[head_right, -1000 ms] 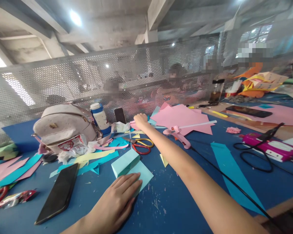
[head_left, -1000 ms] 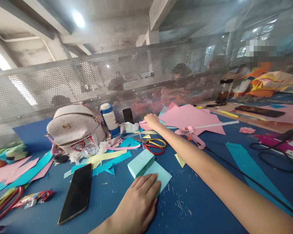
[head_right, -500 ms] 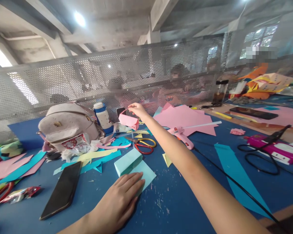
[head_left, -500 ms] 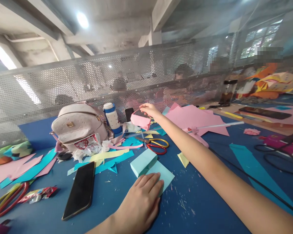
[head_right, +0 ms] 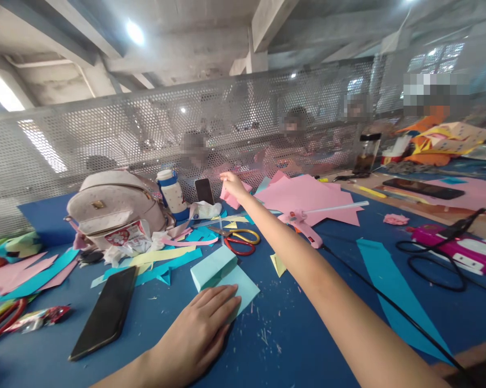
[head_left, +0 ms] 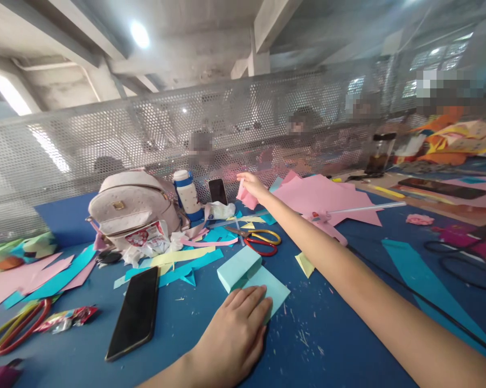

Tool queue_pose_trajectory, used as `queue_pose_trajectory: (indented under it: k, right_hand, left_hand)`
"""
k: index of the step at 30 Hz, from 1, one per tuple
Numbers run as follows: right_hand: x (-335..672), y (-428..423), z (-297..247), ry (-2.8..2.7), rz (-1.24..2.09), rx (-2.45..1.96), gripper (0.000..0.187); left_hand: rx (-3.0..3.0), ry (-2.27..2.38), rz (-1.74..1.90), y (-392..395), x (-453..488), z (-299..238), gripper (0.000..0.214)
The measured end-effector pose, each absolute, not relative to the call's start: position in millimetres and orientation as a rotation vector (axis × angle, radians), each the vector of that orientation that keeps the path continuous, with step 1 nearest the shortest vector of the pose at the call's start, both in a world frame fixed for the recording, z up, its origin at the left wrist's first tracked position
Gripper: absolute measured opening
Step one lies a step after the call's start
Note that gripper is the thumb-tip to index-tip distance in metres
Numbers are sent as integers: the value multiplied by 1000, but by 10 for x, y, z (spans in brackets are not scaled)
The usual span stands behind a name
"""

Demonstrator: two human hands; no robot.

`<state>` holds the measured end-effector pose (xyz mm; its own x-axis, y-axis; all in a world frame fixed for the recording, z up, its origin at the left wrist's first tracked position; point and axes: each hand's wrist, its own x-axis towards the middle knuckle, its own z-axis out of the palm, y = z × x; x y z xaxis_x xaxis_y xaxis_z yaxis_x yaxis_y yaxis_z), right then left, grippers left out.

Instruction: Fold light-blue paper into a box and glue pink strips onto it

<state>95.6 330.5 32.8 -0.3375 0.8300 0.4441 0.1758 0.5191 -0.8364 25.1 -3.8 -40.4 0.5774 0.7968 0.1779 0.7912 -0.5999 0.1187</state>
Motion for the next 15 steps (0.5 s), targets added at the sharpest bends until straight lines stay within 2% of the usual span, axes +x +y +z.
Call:
queue_pose_trajectory:
  k: [8,15]
  right_hand:
    - [584,3356,458,-2196,684,-994,34]
    - [608,3519,418,-2382,292,-1475,35]
  left_hand:
    - [2757,1383,357,-35,236,-419,46]
    - [2761,1372,358,-30,221,-443,46]
